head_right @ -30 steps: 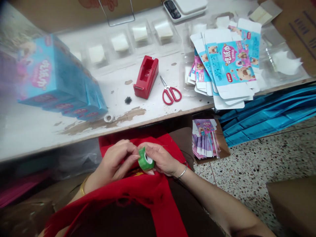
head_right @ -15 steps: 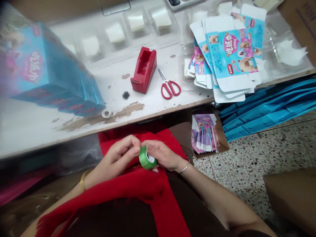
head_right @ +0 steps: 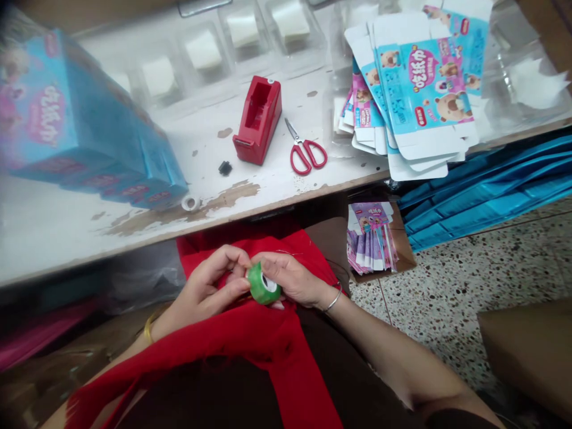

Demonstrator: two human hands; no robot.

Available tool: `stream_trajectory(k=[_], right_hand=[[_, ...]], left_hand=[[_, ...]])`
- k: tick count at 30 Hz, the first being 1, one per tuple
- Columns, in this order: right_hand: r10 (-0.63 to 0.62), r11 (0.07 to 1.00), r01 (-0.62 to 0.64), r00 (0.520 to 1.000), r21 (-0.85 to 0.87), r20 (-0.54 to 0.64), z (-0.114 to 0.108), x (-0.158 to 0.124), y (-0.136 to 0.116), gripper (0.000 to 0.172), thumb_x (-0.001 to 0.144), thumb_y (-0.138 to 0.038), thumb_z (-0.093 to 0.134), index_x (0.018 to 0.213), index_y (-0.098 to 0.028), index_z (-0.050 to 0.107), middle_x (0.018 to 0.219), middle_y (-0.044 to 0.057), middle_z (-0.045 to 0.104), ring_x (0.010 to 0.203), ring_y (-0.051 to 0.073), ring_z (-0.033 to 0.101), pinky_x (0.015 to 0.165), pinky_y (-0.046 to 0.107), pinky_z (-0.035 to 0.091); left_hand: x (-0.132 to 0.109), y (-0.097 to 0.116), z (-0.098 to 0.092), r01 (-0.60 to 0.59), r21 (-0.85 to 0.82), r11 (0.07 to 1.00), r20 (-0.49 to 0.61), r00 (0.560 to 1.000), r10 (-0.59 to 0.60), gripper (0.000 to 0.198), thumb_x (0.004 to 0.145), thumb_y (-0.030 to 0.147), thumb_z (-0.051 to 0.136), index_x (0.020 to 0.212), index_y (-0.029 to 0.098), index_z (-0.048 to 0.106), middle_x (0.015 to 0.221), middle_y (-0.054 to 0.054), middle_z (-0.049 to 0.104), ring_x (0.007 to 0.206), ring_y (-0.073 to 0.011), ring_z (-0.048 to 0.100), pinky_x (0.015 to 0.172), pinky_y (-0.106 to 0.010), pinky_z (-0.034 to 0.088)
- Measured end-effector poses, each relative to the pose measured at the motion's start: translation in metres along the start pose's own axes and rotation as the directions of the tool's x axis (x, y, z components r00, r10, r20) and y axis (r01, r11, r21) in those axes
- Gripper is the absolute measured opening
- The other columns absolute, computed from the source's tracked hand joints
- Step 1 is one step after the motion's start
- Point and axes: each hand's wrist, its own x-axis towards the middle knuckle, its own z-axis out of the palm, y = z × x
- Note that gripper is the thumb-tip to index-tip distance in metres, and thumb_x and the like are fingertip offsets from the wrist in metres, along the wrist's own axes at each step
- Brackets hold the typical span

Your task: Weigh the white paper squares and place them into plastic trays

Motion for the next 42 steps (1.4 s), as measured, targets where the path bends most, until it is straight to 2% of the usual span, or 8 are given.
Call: stream_trajectory(k=[8, 11, 14, 18, 23, 29, 35, 42], right_hand=[[-0.021, 1.0, 0.021, 1.0, 0.015, -0.008, 0.003, 0.002, -0.003, 0.042, 0.09, -0.059, 0.056, 0.089, -0.016, 0.056, 0.052, -0.006, 0.055, 0.033, 0.006, 0.043, 0.032, 0.015, 0.028], [-0.042, 0.999, 0.042, 0.999, 0.014, -0.03, 0.004, 0.003, -0.002, 0.042, 0.091, -0.058, 0.055, 0.09, -0.016, 0.057, 0.052, -0.006, 0.054, 0.033, 0.006, 0.043, 0.031, 0.015, 0.028], [-0.053, 0.999, 0.053, 0.998, 0.012, -0.016, 0.004, 0.004, -0.002, 0.043, 0.091, -0.058, 0.055, 0.092, -0.015, 0.058, 0.052, -0.006, 0.054, 0.033, 0.006, 0.043, 0.031, 0.015, 0.029], [-0.055, 0.998, 0.056, 0.998, -0.037, 0.021, 0.002, 0.003, -0.002, 0.043, 0.091, -0.057, 0.056, 0.093, -0.015, 0.06, 0.057, -0.004, 0.057, 0.036, 0.005, 0.045, 0.033, 0.015, 0.032], [-0.029, 0.995, 0.03, 1.0, -0.094, 0.013, 0.0, 0.002, 0.0, 0.045, 0.09, -0.059, 0.055, 0.095, -0.015, 0.063, 0.06, -0.002, 0.06, 0.038, 0.007, 0.046, 0.034, 0.017, 0.033], [-0.025, 0.998, 0.022, 0.998, -0.062, -0.054, 0.003, 0.003, -0.002, 0.049, 0.086, -0.064, 0.058, 0.093, -0.016, 0.06, 0.056, -0.003, 0.058, 0.035, 0.007, 0.045, 0.032, 0.017, 0.029], [-0.03, 0.999, 0.027, 0.998, -0.04, -0.062, 0.007, 0.005, -0.002, 0.045, 0.089, -0.06, 0.057, 0.1, -0.016, 0.056, 0.055, -0.006, 0.055, 0.036, 0.007, 0.044, 0.033, 0.016, 0.029], [-0.128, 0.992, 0.123, 0.983, -0.041, -0.131, 0.009, 0.008, 0.007, 0.043, 0.084, -0.052, 0.068, 0.108, -0.025, 0.044, 0.072, -0.006, 0.056, 0.052, 0.008, 0.052, 0.046, 0.017, 0.04]], left_hand=[[0.001, -0.004, -0.002, -0.264, 0.382, 0.886, -0.006, 0.957, 0.288, 0.005, 0.093, 0.022, 0.055, 0.09, 0.019, 0.053, 0.076, 0.003, 0.054, 0.067, -0.0099, 0.047, 0.066, -0.023, 0.038], [0.001, -0.004, -0.002, -0.265, 0.447, 0.854, -0.027, 0.951, 0.309, 0.008, 0.094, 0.021, 0.054, 0.087, 0.019, 0.052, 0.076, 0.002, 0.054, 0.067, -0.0103, 0.047, 0.066, -0.023, 0.037], [0.0, -0.002, 0.0, -0.215, 0.385, 0.897, -0.027, 0.969, 0.244, 0.014, 0.096, 0.023, 0.051, 0.082, 0.018, 0.049, 0.073, 0.003, 0.052, 0.065, -0.0095, 0.045, 0.065, -0.023, 0.036], [-0.002, -0.001, 0.004, -0.075, 0.077, 0.994, -0.055, 0.995, 0.079, 0.019, 0.098, 0.03, 0.048, 0.083, 0.018, 0.047, 0.073, 0.003, 0.048, 0.063, -0.0089, 0.041, 0.06, -0.021, 0.035], [-0.002, -0.001, 0.005, 0.08, -0.258, 0.963, -0.096, 0.99, -0.108, 0.026, 0.095, 0.039, 0.053, 0.08, 0.018, 0.047, 0.07, 0.004, 0.044, 0.062, -0.0087, 0.038, 0.057, -0.02, 0.033], [-0.009, -0.004, 0.0, 0.019, -0.075, 0.997, -0.11, 0.994, -0.027, 0.018, 0.091, 0.035, 0.059, 0.098, 0.019, 0.055, 0.068, 0.005, 0.045, 0.06, -0.0096, 0.04, 0.058, -0.021, 0.035], [-0.008, -0.007, 0.0, -0.043, 0.178, 0.983, -0.133, 0.989, 0.068, 0.012, 0.092, 0.026, 0.057, 0.083, 0.018, 0.058, 0.073, 0.001, 0.057, 0.063, -0.0107, 0.047, 0.062, -0.022, 0.038], [-0.002, -0.012, 0.009, 0.081, -0.131, 0.988, -0.178, 0.979, -0.103, 0.023, 0.093, 0.039, 0.055, 0.084, 0.018, 0.053, 0.074, -0.001, 0.059, 0.066, -0.013, 0.052, 0.066, -0.024, 0.042]])
